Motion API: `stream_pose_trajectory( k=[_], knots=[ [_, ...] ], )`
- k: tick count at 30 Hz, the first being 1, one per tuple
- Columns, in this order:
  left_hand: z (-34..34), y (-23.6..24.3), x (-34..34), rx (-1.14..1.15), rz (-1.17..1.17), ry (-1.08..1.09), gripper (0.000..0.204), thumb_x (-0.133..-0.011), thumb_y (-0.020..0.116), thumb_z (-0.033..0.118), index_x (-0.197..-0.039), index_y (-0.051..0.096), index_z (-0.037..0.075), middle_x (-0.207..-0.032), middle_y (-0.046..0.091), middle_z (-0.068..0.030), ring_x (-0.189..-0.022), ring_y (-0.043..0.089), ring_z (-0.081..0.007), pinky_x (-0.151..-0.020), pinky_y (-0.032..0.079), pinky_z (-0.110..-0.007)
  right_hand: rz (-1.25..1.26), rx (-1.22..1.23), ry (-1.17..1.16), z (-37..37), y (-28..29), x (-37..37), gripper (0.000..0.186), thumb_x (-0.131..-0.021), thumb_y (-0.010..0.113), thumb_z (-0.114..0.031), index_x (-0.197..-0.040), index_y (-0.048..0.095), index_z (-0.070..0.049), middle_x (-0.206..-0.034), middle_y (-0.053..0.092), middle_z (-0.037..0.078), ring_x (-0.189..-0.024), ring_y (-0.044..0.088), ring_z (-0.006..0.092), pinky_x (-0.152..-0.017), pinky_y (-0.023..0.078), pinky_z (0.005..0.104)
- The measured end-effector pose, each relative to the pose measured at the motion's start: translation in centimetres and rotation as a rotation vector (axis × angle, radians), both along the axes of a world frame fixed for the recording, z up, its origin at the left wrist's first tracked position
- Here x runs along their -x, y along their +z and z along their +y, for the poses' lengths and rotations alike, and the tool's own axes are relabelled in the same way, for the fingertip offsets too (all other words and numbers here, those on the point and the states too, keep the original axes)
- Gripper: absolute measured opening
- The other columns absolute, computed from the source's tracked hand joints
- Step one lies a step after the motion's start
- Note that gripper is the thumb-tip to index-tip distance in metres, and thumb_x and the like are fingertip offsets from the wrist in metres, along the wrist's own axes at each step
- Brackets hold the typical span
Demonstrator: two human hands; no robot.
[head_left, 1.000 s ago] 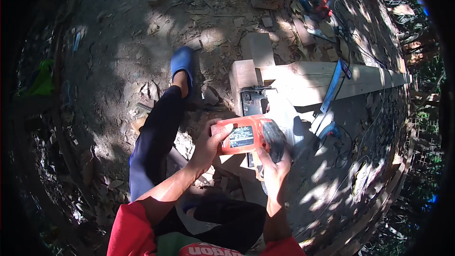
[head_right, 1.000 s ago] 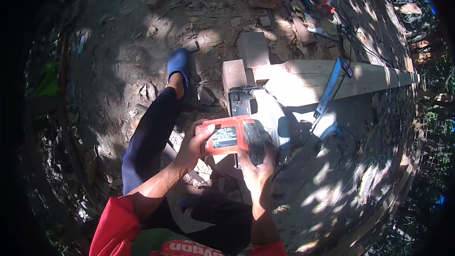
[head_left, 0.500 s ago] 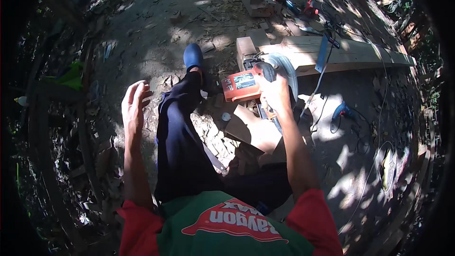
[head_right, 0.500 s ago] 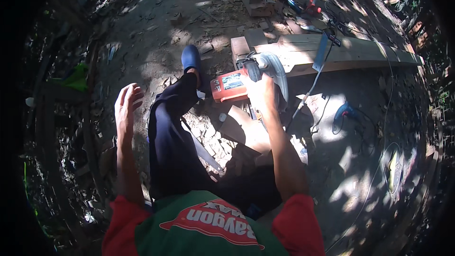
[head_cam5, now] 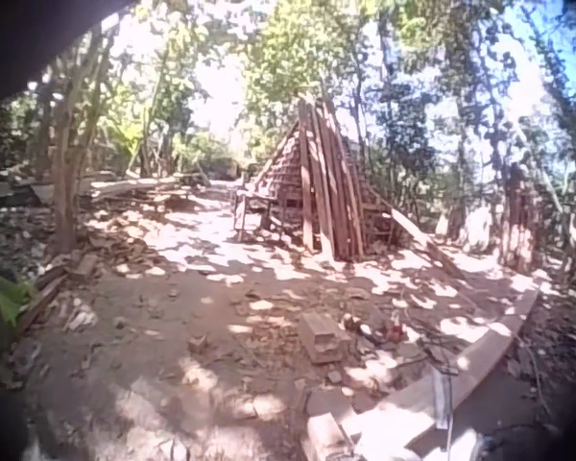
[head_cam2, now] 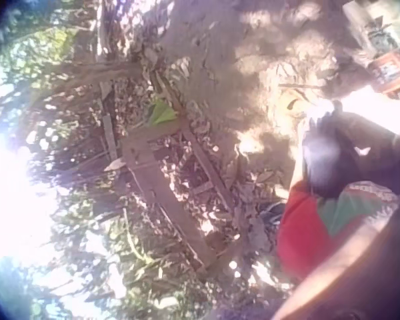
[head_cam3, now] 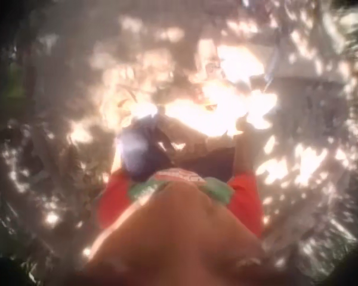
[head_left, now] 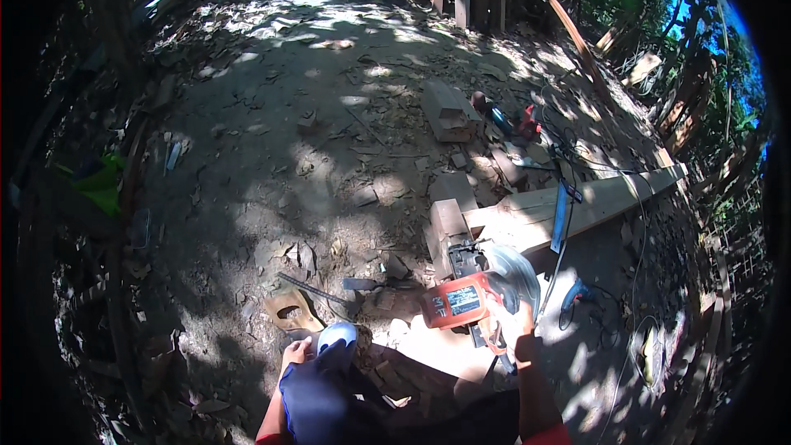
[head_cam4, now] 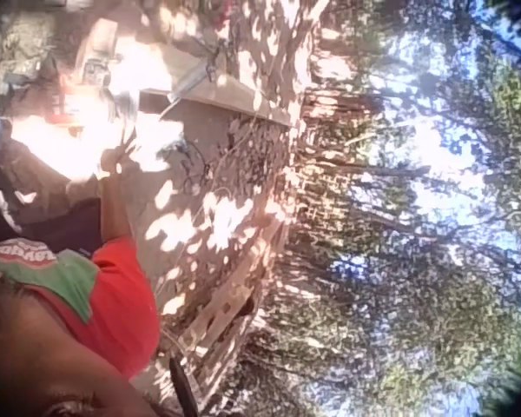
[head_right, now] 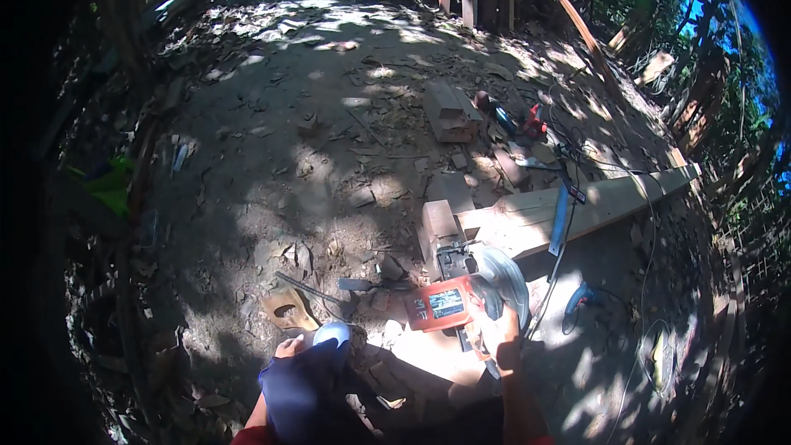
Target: The person measures a wooden beam with a square and a pencil before using a circular saw to cut the wood.
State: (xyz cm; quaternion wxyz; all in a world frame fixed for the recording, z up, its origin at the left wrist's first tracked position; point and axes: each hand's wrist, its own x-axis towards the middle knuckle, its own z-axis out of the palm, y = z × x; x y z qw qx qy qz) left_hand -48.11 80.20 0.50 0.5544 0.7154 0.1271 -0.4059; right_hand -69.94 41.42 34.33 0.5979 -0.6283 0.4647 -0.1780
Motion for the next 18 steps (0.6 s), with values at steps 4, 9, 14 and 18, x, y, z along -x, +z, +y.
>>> stream_pose_trajectory(
  k=[4, 9, 14, 18],
  knots=[
    [-10.4, 10.1, -2.7, 0.149, -0.001, -0.488, 0.057, -0.093, 0.060, 0.049, -0.114, 0.066, -0.003, -0.104, 0.069, -0.0140, -0.099, 0.064, -0.0227, -0.089, 0.049, -0.033, -0.022, 0.383, 0.038, -2.2, -3.2, 0.3, 0.021, -0.086, 0.070, -0.010, -0.105, 0.067, -0.002, -0.080, 0.065, 0.003, -0.070, 0.062, 0.0134, -0.065, 0.051, 0.0317],
    [-18.7, 15.9, -6.0, 0.355, 0.193, -0.902, 0.064, -0.098, 0.046, 0.061, -0.128, 0.056, 0.005, -0.113, 0.065, -0.0091, -0.099, 0.064, -0.0194, -0.085, 0.051, -0.035, 0.309, 0.381, -0.013, -0.4, -2.4, -1.1, 0.025, -0.085, 0.072, -0.020, -0.095, 0.066, 0.001, -0.093, 0.065, 0.011, -0.081, 0.061, 0.0174, -0.075, 0.050, 0.0333],
    [-25.5, 20.9, -4.0, 0.524, 0.197, -0.944, 0.056, -0.103, 0.048, 0.043, -0.144, 0.040, 0.005, -0.120, 0.061, -0.0104, -0.101, 0.064, -0.0191, -0.075, 0.057, -0.034, 0.223, -0.055, -0.192, 0.8, -1.1, -2.6, 0.028, -0.075, 0.060, 0.006, -0.104, 0.062, 0.006, -0.057, 0.056, 0.009, -0.035, 0.049, 0.0165, -0.033, 0.037, 0.0310],
    [-25.9, 21.9, -1.2, 0.647, 0.306, -0.792, 0.059, -0.101, 0.055, 0.036, -0.147, 0.036, 0.004, -0.122, 0.059, -0.0137, -0.106, 0.063, -0.0222, -0.076, 0.062, -0.036, 0.123, -0.058, -0.151, 0.4, -1.8, -0.7, 0.026, -0.076, 0.062, 0.000, -0.101, 0.062, 0.004, -0.053, 0.054, 0.006, -0.036, 0.049, 0.0141, -0.036, 0.037, 0.0289]
  ],
)
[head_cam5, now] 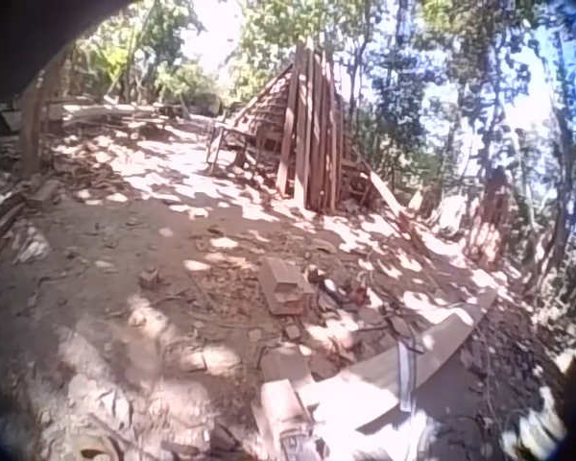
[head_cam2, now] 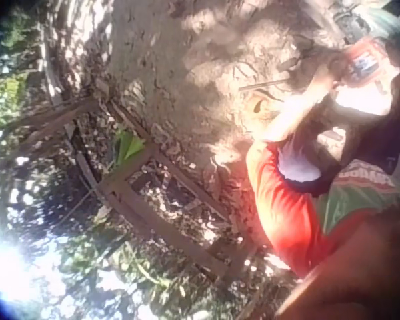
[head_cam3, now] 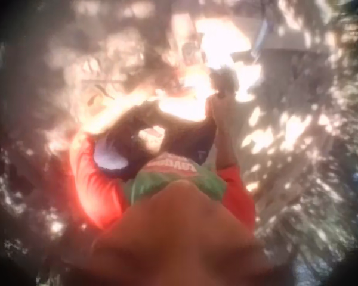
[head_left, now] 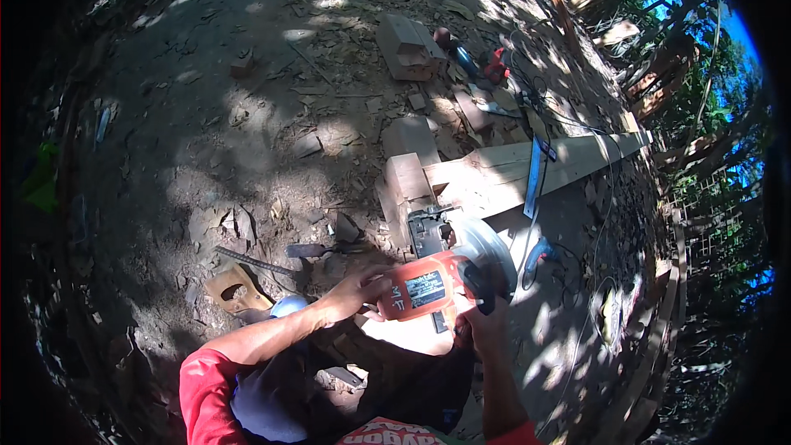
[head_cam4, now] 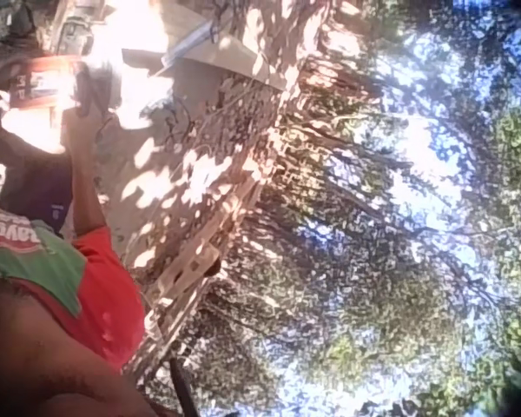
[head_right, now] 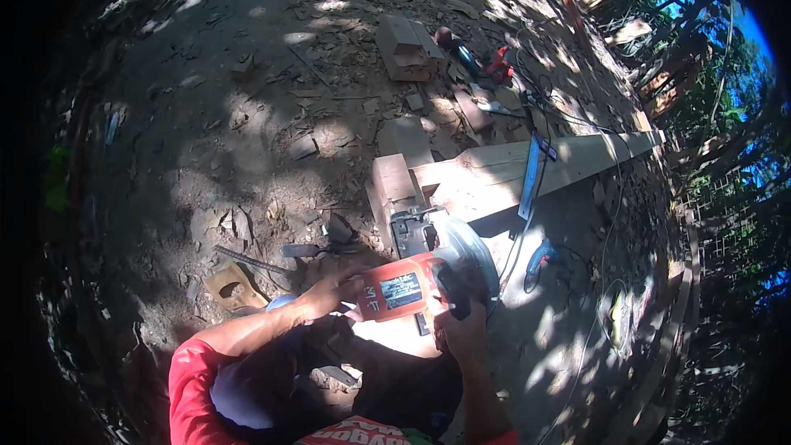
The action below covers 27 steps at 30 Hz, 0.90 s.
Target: The person measures a wooden beam with a square and a pencil before using a circular saw to cut the wood.
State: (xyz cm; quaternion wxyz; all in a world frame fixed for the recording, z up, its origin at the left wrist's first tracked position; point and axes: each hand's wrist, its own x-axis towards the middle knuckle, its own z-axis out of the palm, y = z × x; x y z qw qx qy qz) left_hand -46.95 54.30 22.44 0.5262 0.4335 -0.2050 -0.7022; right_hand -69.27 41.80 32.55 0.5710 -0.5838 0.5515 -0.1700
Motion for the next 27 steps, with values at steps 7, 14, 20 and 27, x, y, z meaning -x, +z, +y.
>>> stream_pose_trajectory(
  k=[7, 14, 20, 27],
  knots=[
    [-0.7, 0.8, -1.1, 0.033, -0.106, 0.197, 0.068, -0.085, 0.077, 0.026, -0.135, 0.044, -0.006, -0.106, 0.065, -0.0125, -0.084, 0.068, -0.0174, -0.065, 0.059, -0.029, 0.010, 0.098, 0.028, 0.1, -1.0, -3.3, 0.028, -0.081, 0.074, -0.013, -0.104, 0.065, 0.001, -0.075, 0.064, 0.005, -0.060, 0.058, 0.0105, -0.055, 0.045, 0.0259],
    [-0.6, 1.6, -2.9, 0.023, -0.137, 0.223, 0.068, -0.082, 0.079, 0.025, -0.134, 0.046, -0.005, -0.109, 0.065, -0.0110, -0.094, 0.065, -0.0151, -0.077, 0.054, -0.028, -0.013, 0.184, 0.040, -0.1, -2.3, -4.6, 0.016, -0.080, 0.073, -0.013, -0.086, 0.064, 0.000, -0.060, 0.059, 0.002, -0.044, 0.053, 0.0103, -0.041, 0.038, 0.0244],
    [0.0, 0.8, -2.7, 0.006, -0.097, 0.248, 0.065, -0.082, 0.079, 0.019, -0.132, 0.046, -0.004, -0.099, 0.066, -0.0078, -0.080, 0.064, -0.0118, -0.066, 0.051, -0.027, -0.086, 0.164, 0.035, 0.4, -2.6, -4.9, 0.016, -0.081, 0.068, -0.008, -0.092, 0.064, 0.002, -0.060, 0.056, 0.004, -0.047, 0.052, 0.0110, -0.045, 0.040, 0.0245],
    [-0.7, 1.1, -3.6, 0.048, -0.047, 0.276, 0.059, -0.085, 0.077, 0.016, -0.130, 0.046, -0.005, -0.092, 0.066, -0.0072, -0.074, 0.062, -0.0094, -0.061, 0.048, -0.024, -0.170, 0.065, 0.023, 0.1, -1.5, -6.7, 0.025, -0.081, 0.068, -0.008, -0.103, 0.062, 0.004, -0.063, 0.055, 0.004, -0.050, 0.052, 0.0122, -0.050, 0.042, 0.0255]
  ],
)
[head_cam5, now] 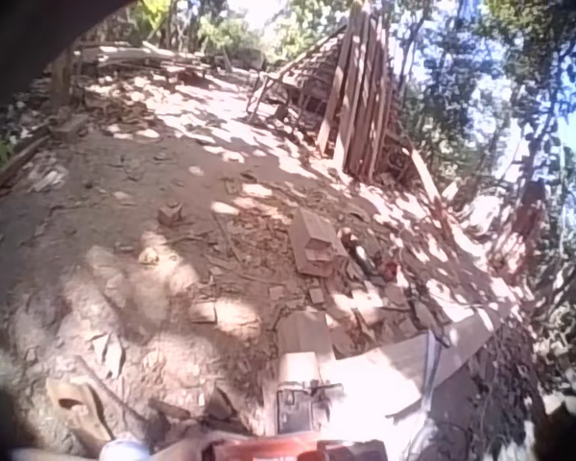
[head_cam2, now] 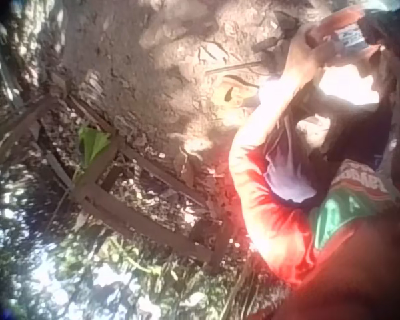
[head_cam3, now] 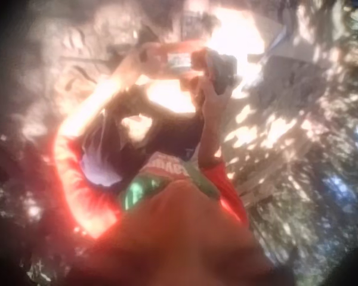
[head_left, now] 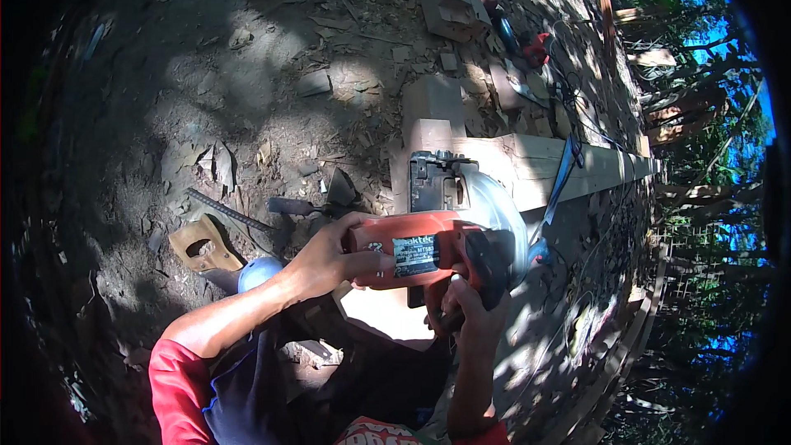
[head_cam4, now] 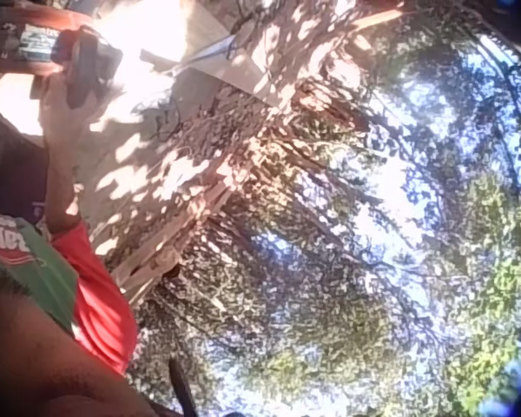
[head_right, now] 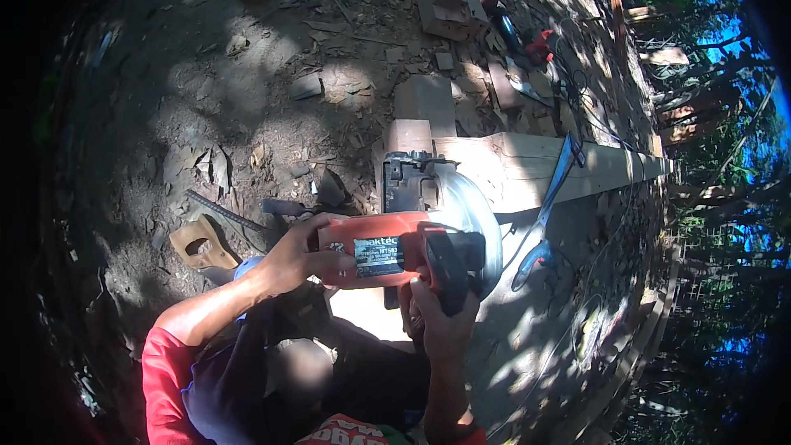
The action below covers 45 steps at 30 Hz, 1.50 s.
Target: The person measures a wooden beam with a square and a pencil before using a circular saw to cut the wood.
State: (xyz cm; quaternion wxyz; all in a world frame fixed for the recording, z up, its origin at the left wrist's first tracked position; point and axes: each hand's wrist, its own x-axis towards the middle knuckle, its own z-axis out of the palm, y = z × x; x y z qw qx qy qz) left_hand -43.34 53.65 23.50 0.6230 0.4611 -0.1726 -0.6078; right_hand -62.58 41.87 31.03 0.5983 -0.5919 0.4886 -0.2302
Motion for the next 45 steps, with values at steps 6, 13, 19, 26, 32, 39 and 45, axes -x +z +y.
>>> stream_pose_trajectory(
  k=[6, 13, 19, 26, 32, 39, 45],
  knots=[
    [-0.5, -0.4, -0.3, -0.017, -0.025, 0.054, 0.055, -0.086, 0.075, 0.018, -0.128, 0.048, -0.006, -0.092, 0.066, -0.0067, -0.070, 0.061, -0.0080, -0.057, 0.047, -0.023, -0.037, -0.017, -0.007, -0.2, 0.7, -1.6, 0.018, -0.086, 0.070, -0.003, -0.103, 0.065, 0.002, -0.066, 0.057, 0.001, -0.052, 0.053, 0.0071, -0.049, 0.040, 0.0218],
    [1.0, 0.2, -0.2, -0.113, -0.112, -0.017, 0.062, -0.082, 0.074, 0.021, -0.133, 0.049, -0.003, -0.108, 0.066, -0.0087, -0.099, 0.063, -0.0141, -0.086, 0.050, -0.029, 0.002, 0.008, -0.022, 0.8, -0.1, -0.4, 0.027, -0.082, 0.072, -0.008, -0.104, 0.062, 0.005, -0.066, 0.057, 0.004, -0.052, 0.053, 0.0111, -0.049, 0.042, 0.0247],
    [0.8, -0.8, 0.3, -0.119, -0.140, -0.039, 0.064, -0.082, 0.074, 0.021, -0.133, 0.047, -0.005, -0.110, 0.066, -0.0095, -0.100, 0.063, -0.0148, -0.086, 0.050, -0.029, -0.014, -0.045, -0.016, 0.8, 0.1, 0.3, 0.023, -0.084, 0.072, -0.003, -0.105, 0.064, 0.003, -0.071, 0.061, 0.005, -0.056, 0.057, 0.0100, -0.053, 0.045, 0.0234],
    [1.0, -1.2, -0.3, -0.207, 0.051, 0.006, 0.064, -0.087, 0.070, 0.021, -0.139, 0.040, -0.001, -0.105, 0.062, -0.0084, -0.094, 0.064, -0.0164, -0.082, 0.053, -0.030, -0.009, 0.188, 0.211, -0.3, 0.0, -0.1, 0.028, -0.084, 0.079, -0.019, -0.099, 0.064, -0.001, -0.075, 0.061, 0.000, -0.066, 0.057, 0.0095, -0.062, 0.048, 0.0278],
    [-1.5, 3.5, 1.4, -0.341, -0.240, -0.149, 0.069, -0.096, 0.053, 0.044, -0.154, 0.027, 0.016, -0.129, 0.058, -0.0102, -0.096, 0.070, -0.0222, -0.069, 0.061, -0.031, 0.117, 0.287, 0.231, -0.6, -1.3, 0.9, 0.043, -0.087, 0.074, -0.038, -0.105, 0.060, -0.001, -0.087, 0.069, 0.020, -0.082, 0.071, 0.0348, -0.069, 0.056, 0.0424],
    [0.9, 3.5, 1.4, -0.435, -0.492, -0.059, 0.058, -0.102, 0.043, 0.040, -0.150, 0.033, 0.009, -0.136, 0.054, -0.0103, -0.115, 0.061, -0.0228, -0.093, 0.054, -0.037, 0.036, 0.424, 0.170, 0.5, -2.0, 0.4, 0.046, -0.083, 0.071, -0.043, -0.095, 0.057, -0.001, -0.066, 0.064, 0.014, -0.057, 0.067, 0.0287, -0.052, 0.056, 0.0395],
    [1.2, 3.8, 2.8, -0.474, -0.569, 0.021, 0.059, -0.102, 0.042, 0.042, -0.149, 0.034, 0.008, -0.138, 0.053, -0.0109, -0.119, 0.059, -0.0228, -0.097, 0.051, -0.038, 0.019, 0.406, 0.134, 0.7, -2.6, 0.2, 0.049, -0.080, 0.073, -0.044, -0.095, 0.058, 0.000, -0.065, 0.063, 0.011, -0.053, 0.067, 0.0270, -0.048, 0.055, 0.0407]
  ],
)
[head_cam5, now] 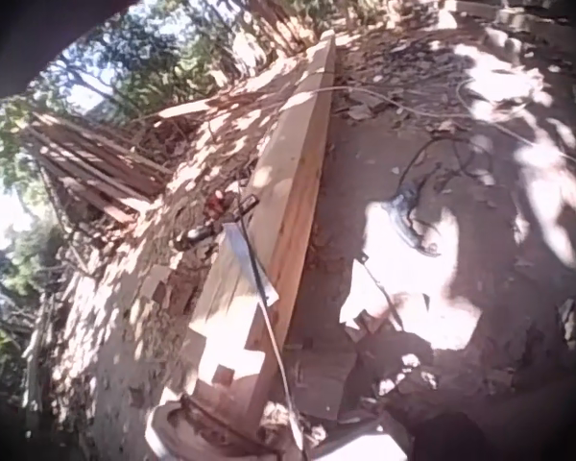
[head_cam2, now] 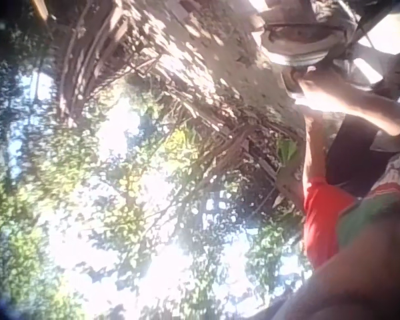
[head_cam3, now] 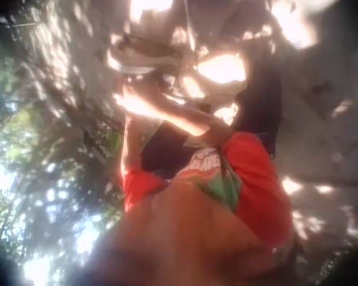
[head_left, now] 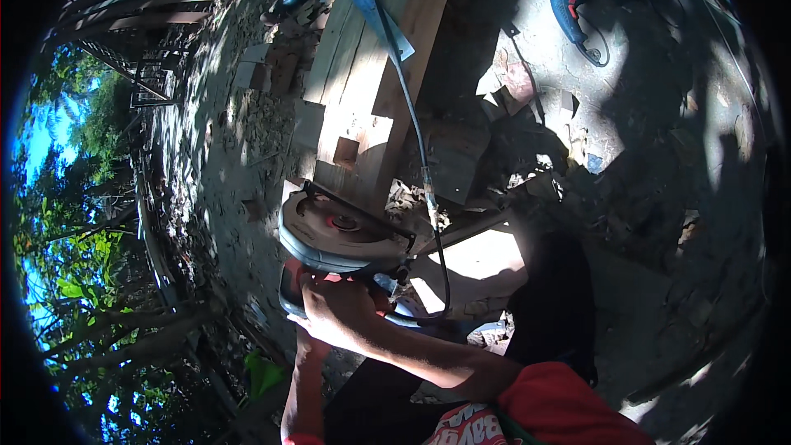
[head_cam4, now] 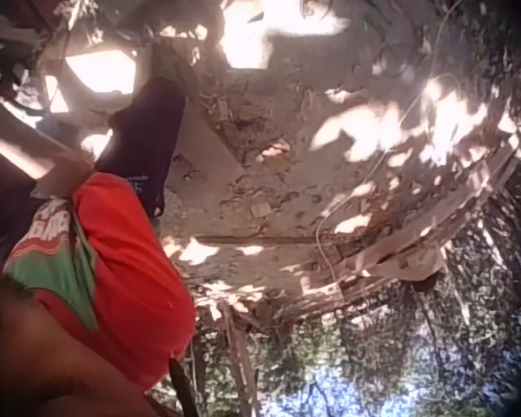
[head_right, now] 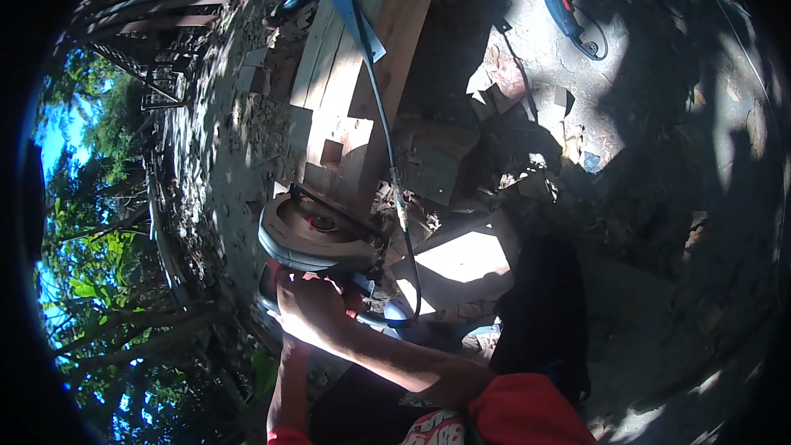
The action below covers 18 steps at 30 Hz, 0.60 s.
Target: The person measures a wooden beam with a square and a pencil before using a circular saw to cut the wood.
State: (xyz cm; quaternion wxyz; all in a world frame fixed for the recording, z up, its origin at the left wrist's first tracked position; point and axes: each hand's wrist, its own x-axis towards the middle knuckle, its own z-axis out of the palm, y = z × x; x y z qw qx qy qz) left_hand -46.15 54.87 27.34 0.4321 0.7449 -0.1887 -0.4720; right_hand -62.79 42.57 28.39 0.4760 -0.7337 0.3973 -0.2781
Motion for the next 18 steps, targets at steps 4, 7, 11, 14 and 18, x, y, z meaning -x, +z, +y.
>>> stream_pose_trajectory(
  k=[4, 7, 11, 14, 18],
  knots=[
    [-0.9, 0.0, 0.0, -0.001, 0.021, -0.026, 0.060, -0.103, 0.042, 0.044, -0.149, 0.035, 0.007, -0.140, 0.052, -0.0112, -0.121, 0.057, -0.0229, -0.099, 0.050, -0.038, 0.109, -0.075, 0.056, -0.3, 0.0, -0.4, 0.039, -0.068, 0.076, -0.029, -0.092, 0.058, -0.006, -0.072, 0.065, 0.009, -0.058, 0.066, 0.0232, -0.052, 0.051, 0.0406],
    [-1.5, 1.0, -0.3, 0.016, 0.026, -0.024, 0.061, -0.103, 0.041, 0.045, -0.148, 0.036, 0.006, -0.141, 0.051, -0.0115, -0.123, 0.056, -0.0229, -0.101, 0.048, -0.038, 0.009, 0.041, 0.106, -1.5, 0.7, 0.6, 0.058, -0.073, 0.076, -0.055, -0.093, 0.058, -0.004, -0.071, 0.064, 0.008, -0.057, 0.067, 0.0241, -0.052, 0.056, 0.0391],
    [-3.1, 0.4, 0.4, 0.041, 0.064, -0.052, 0.062, -0.103, 0.041, 0.047, -0.148, 0.036, 0.005, -0.142, 0.050, -0.0119, -0.126, 0.054, -0.0229, -0.104, 0.047, -0.038, -0.021, -0.033, 0.125, -2.0, -0.4, 1.2, 0.060, -0.080, 0.070, -0.059, -0.095, 0.056, -0.002, -0.067, 0.065, 0.012, -0.060, 0.069, 0.0285, -0.058, 0.058, 0.0400],
    [-2.9, -0.3, 0.8, 0.054, 0.090, -0.070, 0.063, -0.103, 0.040, 0.048, -0.147, 0.037, 0.004, -0.143, 0.050, -0.0121, -0.127, 0.053, -0.0229, -0.105, 0.045, -0.039, -0.078, -0.085, 0.116, -2.1, -0.3, 1.8, 0.061, -0.080, 0.069, -0.060, -0.094, 0.056, -0.003, -0.065, 0.065, 0.012, -0.061, 0.069, 0.0290, -0.060, 0.058, 0.0406],
    [0.4, -0.7, -0.8, 0.087, 0.133, -0.060, 0.062, -0.104, 0.040, 0.048, -0.146, 0.039, 0.002, -0.143, 0.050, -0.0137, -0.127, 0.053, -0.0238, -0.106, 0.045, -0.039, -0.096, -0.062, 0.170, -2.1, 0.3, 1.8, 0.058, -0.080, 0.071, -0.058, -0.093, 0.056, -0.004, -0.065, 0.064, 0.014, -0.060, 0.068, 0.0298, -0.060, 0.058, 0.0411]
  ],
)
